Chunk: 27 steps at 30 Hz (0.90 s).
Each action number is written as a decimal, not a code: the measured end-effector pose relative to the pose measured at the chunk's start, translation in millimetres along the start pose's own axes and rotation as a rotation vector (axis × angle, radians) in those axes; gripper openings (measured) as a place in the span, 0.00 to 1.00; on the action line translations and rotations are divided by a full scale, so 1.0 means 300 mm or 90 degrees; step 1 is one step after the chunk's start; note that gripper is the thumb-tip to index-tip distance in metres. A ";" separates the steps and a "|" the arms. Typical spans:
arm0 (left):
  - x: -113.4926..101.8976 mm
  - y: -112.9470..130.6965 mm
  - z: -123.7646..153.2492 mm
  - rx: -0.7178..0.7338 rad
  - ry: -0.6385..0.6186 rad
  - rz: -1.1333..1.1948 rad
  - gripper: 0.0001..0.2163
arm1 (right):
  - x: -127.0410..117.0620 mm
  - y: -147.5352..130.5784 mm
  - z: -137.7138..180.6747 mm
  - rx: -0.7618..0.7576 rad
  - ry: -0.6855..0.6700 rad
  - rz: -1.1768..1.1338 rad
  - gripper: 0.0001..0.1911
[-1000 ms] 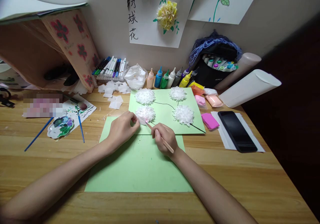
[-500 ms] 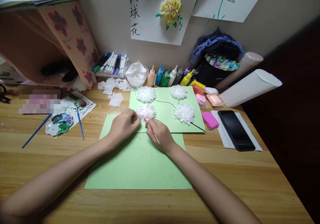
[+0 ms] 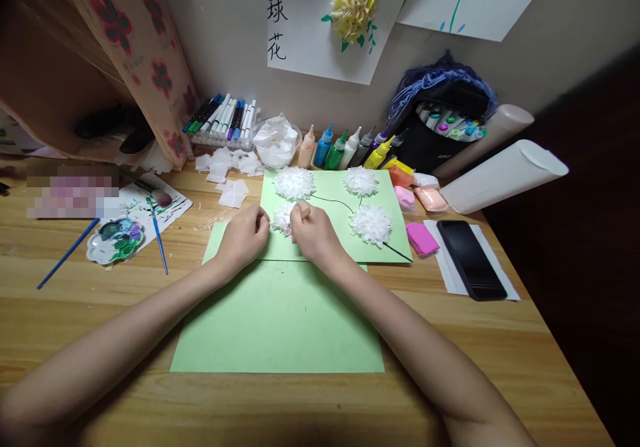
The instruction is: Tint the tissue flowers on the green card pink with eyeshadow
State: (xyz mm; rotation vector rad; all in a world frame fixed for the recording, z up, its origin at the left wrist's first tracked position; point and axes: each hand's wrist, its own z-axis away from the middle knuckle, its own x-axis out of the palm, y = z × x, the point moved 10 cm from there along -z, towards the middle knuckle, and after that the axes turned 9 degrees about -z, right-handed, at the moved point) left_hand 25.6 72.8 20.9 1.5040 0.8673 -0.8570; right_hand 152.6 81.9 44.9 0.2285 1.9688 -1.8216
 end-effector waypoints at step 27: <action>0.030 0.011 0.008 0.034 -0.017 -0.073 0.09 | 0.028 -0.011 0.115 -0.191 -0.003 0.082 0.13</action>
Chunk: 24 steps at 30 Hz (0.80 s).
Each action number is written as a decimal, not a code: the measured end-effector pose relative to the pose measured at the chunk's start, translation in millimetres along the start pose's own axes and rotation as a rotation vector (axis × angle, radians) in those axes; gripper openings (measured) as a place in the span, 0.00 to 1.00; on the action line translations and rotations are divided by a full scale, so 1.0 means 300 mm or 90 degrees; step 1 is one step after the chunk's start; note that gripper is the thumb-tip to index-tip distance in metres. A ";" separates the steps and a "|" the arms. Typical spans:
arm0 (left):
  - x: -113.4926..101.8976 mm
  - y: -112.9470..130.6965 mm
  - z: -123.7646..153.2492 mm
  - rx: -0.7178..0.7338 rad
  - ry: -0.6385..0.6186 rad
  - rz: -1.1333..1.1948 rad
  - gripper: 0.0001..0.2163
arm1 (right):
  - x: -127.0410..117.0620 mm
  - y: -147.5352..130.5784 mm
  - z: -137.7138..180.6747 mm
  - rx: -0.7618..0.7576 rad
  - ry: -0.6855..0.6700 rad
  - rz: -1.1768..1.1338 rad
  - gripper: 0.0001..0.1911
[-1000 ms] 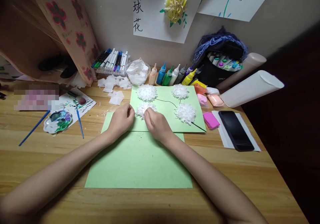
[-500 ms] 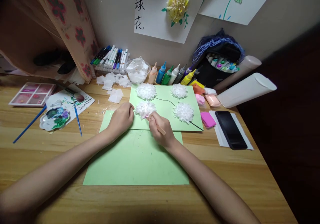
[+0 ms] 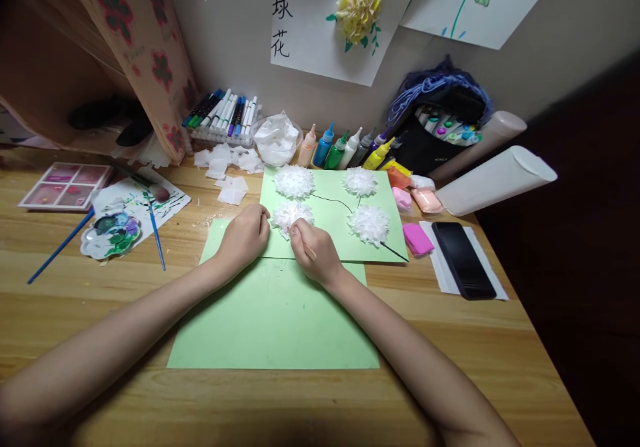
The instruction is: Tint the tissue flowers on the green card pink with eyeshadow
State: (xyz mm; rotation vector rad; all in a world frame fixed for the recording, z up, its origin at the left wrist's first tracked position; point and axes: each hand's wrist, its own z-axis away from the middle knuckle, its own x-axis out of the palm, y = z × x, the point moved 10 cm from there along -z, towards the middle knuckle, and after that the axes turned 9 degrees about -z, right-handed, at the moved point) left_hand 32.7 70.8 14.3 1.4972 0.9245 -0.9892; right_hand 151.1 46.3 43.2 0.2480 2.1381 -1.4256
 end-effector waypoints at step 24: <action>0.007 0.004 -0.004 0.010 -0.001 -0.041 0.09 | -0.087 0.003 -0.063 0.107 0.036 -0.209 0.14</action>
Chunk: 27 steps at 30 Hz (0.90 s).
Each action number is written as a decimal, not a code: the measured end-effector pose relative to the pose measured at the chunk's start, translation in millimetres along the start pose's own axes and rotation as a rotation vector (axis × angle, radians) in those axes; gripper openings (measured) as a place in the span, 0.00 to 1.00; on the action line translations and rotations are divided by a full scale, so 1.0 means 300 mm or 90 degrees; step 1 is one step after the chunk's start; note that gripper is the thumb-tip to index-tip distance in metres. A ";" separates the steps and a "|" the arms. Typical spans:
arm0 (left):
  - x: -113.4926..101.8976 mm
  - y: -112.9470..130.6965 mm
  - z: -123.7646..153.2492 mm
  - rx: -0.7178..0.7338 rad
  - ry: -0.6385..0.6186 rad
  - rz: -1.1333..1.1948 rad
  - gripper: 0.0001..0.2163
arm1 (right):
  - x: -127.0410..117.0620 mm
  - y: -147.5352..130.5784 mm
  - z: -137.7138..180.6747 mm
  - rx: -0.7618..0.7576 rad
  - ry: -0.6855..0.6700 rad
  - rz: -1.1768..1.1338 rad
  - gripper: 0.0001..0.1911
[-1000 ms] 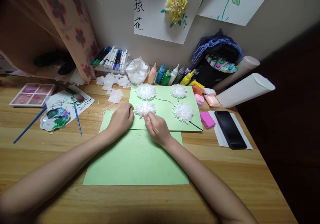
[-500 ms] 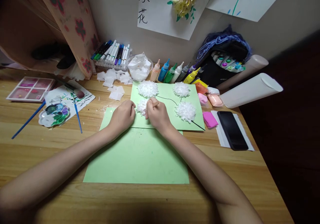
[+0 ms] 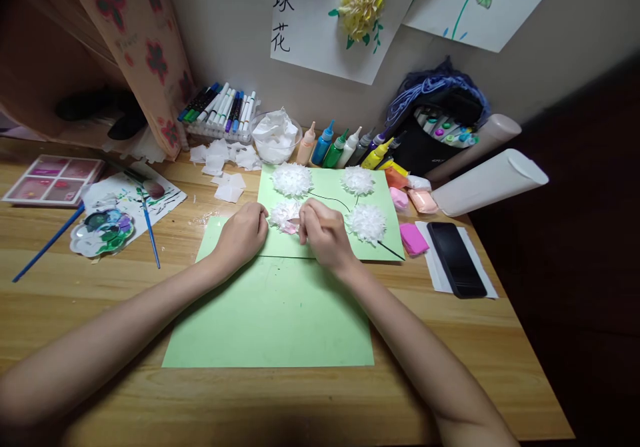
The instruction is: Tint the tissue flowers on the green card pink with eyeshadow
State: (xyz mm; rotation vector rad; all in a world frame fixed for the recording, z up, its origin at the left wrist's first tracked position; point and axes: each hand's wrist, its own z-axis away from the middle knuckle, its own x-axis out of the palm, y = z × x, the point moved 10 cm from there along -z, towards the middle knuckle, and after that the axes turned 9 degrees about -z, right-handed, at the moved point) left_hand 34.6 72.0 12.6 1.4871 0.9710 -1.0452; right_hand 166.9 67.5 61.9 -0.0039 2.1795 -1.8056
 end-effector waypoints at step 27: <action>0.002 0.004 0.005 -0.005 -0.014 -0.022 0.10 | 0.100 0.038 -0.085 0.110 -0.051 0.256 0.15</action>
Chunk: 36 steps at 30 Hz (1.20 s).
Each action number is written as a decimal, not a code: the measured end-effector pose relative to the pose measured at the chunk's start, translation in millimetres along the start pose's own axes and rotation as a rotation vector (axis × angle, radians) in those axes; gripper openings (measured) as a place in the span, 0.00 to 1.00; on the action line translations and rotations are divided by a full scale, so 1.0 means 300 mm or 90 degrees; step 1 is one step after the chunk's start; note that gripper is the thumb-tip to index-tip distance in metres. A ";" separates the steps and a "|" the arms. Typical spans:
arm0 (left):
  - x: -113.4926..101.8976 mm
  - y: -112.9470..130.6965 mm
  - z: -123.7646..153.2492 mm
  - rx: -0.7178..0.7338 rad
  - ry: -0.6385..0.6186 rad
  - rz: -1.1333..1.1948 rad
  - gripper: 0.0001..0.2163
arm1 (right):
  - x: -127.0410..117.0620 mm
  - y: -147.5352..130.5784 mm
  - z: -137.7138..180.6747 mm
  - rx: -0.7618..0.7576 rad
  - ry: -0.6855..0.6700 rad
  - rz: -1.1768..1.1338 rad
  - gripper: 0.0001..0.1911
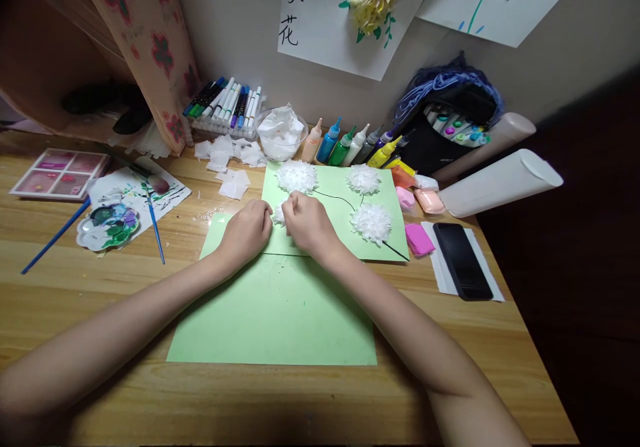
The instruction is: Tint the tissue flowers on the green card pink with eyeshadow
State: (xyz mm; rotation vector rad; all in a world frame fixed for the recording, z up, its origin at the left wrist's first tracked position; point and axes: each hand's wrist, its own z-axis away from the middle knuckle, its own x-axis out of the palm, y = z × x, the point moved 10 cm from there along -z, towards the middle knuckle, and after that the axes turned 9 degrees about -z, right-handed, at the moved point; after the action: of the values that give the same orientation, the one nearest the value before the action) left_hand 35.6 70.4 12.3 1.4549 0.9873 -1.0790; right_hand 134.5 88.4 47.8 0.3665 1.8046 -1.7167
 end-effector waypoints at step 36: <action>-0.131 -0.364 -0.126 -0.173 -0.002 0.135 0.06 | -0.109 0.180 0.277 -0.185 0.195 -0.296 0.16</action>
State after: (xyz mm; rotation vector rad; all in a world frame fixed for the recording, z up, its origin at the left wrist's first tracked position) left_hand -74.6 121.2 25.1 1.3017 0.9160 -0.7620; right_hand 211.4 21.1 26.7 0.0901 2.4800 -1.7215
